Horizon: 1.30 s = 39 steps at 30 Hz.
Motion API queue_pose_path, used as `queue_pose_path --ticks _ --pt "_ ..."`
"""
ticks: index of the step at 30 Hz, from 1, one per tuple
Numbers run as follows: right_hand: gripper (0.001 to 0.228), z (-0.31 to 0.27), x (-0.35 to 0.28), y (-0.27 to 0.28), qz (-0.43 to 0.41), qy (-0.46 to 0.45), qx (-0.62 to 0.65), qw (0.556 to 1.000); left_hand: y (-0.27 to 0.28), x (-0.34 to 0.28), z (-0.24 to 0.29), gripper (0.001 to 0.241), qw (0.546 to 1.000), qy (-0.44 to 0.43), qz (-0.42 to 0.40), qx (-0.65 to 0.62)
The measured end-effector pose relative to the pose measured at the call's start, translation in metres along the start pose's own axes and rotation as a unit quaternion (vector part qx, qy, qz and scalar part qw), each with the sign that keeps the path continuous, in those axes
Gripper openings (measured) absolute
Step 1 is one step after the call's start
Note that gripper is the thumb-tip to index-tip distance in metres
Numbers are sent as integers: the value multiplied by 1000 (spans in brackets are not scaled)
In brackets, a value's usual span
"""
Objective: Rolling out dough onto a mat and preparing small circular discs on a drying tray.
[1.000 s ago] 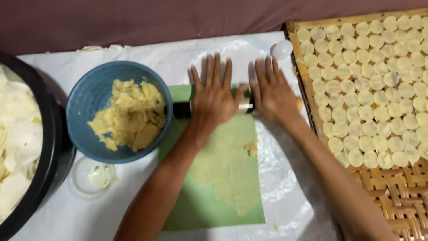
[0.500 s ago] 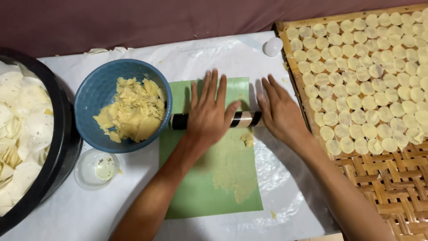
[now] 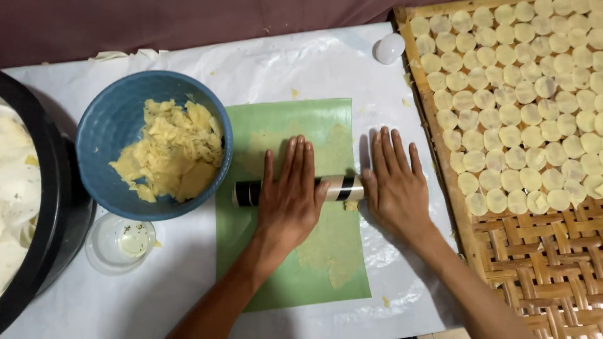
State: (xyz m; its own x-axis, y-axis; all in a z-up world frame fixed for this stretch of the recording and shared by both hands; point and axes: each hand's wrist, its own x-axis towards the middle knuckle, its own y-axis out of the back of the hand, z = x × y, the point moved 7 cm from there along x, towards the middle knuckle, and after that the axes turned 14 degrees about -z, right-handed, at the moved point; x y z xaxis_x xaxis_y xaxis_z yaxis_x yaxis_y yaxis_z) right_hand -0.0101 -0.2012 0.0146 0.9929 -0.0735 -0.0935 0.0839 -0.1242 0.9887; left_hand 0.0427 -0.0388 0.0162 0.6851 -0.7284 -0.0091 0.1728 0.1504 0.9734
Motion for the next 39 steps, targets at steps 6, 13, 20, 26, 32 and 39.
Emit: queue_pose_path --ticks 6,13,20,26,32,39 --pt "71 16 46 7 -76 -21 55 995 3 51 -25 69 998 -8 62 6" --pt "66 -12 -33 2 95 37 2 995 1 -27 14 75 999 -30 37 14" --pt "70 14 30 7 -88 -30 76 993 21 37 -27 75 993 -24 111 -17" --pt "68 4 27 15 -41 2 81 996 10 32 -31 76 999 36 23 -24" --pt "61 -5 -18 -4 93 40 19 995 -5 -21 3 73 999 11 33 10" --pt "64 5 20 5 -48 5 31 998 4 18 -17 74 999 34 8 -1"
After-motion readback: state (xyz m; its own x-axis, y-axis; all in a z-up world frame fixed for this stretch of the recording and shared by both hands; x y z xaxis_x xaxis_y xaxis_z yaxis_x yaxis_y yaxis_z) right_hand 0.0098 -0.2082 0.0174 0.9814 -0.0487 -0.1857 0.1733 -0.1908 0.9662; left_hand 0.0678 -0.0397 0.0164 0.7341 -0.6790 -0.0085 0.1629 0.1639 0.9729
